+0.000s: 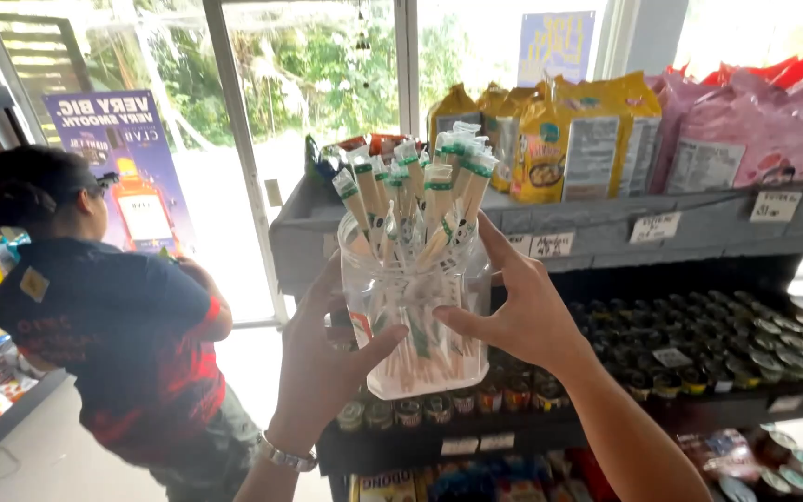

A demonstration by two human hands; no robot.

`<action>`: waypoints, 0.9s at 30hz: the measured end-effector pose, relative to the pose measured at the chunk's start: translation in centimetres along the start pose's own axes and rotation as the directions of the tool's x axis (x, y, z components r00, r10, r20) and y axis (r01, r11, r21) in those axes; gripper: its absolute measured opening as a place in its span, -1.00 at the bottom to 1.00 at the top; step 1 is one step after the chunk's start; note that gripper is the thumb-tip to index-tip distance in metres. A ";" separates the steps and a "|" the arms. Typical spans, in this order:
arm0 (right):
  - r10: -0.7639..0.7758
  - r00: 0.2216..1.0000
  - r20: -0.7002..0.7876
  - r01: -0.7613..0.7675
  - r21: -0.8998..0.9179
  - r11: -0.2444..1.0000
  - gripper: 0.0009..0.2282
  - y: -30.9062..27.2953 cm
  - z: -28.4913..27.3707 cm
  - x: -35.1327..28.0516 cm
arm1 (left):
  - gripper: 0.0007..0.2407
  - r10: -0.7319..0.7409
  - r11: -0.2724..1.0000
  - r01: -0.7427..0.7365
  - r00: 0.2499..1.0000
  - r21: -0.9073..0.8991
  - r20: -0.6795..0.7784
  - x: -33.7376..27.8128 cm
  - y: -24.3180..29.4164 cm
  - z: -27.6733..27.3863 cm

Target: Wiping down and organizing grocery items, including chopsticks and instant noodles, on store shelves.

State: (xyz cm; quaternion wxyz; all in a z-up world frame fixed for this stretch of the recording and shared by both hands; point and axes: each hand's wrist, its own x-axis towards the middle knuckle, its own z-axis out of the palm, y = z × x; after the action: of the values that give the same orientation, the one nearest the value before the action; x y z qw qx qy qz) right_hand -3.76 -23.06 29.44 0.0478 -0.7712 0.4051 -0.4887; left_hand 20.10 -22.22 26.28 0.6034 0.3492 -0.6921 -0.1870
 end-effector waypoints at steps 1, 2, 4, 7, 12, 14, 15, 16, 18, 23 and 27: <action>-0.011 1.000 -0.008 0.011 -0.002 1.000 0.00 0.1 -0.2 0.6 | -0.14 0.014 1.000 -0.014 1.000 0.002 -0.004 0.6 0.0 0.1; 0.019 1.000 -0.003 -0.019 0.002 1.000 0.02 0.3 -0.5 1.2 | -0.17 0.029 0.999 -0.029 1.000 0.017 -0.012 1.2 0.0 0.2; 0.045 0.999 -0.008 -0.045 0.003 0.999 0.03 0.4 -0.9 2.2 | -0.20 0.056 0.998 -0.055 0.998 0.033 -0.017 2.3 -0.2 0.2; -0.003 0.995 -0.099 -0.012 -0.148 0.989 0.05 0.3 -1.8 4.4 | -0.19 0.263 0.964 -0.262 0.964 0.040 -0.037 4.9 -0.1 0.0; -0.099 0.976 -0.194 0.085 -0.078 0.993 0.04 -0.3 -2.3 8.9 | -0.11 0.133 0.987 -0.123 0.986 0.099 -0.102 9.7 2.1 -1.4; -0.086 0.975 -0.203 0.073 -0.074 0.995 0.04 -1.1 -2.4 10.9 | -0.12 0.200 0.968 -0.179 0.973 0.177 -0.111 11.6 2.5 -2.0; -0.058 0.979 -0.194 0.047 -0.057 0.997 0.04 -1.4 -2.1 11.7 | -0.14 0.242 0.944 -0.206 0.963 0.259 -0.117 12.1 2.6 -2.5; -0.065 0.979 -0.193 0.054 -0.057 0.997 0.04 -1.3 -1.9 12.8 | -0.14 0.246 0.942 -0.208 0.961 0.261 -0.122 12.9 2.8 -2.8; -0.150 0.968 -0.203 0.147 -0.028 0.989 0.04 -1.1 -1.3 14.8 | -0.15 0.159 0.964 -0.128 0.980 0.235 -0.117 14.3 3.2 -3.5; -0.280 0.929 -0.241 0.276 -0.049 0.960 0.03 0.4 0.9 18.8 | -0.19 0.370 0.921 -0.346 0.920 0.181 -0.125 19.6 -1.5 -3.3; -0.321 0.921 -0.221 0.308 -0.091 0.947 0.05 2.0 2.6 21.1 | -0.23 0.486 0.856 -0.425 0.856 0.295 -0.176 21.6 -4.3 -3.2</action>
State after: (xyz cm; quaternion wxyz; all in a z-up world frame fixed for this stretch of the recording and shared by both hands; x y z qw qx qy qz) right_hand 1.22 -39.46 42.26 -0.1001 -0.7644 0.2921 -0.5660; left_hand 23.73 -39.93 39.20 0.6628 0.2665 -0.6934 0.0938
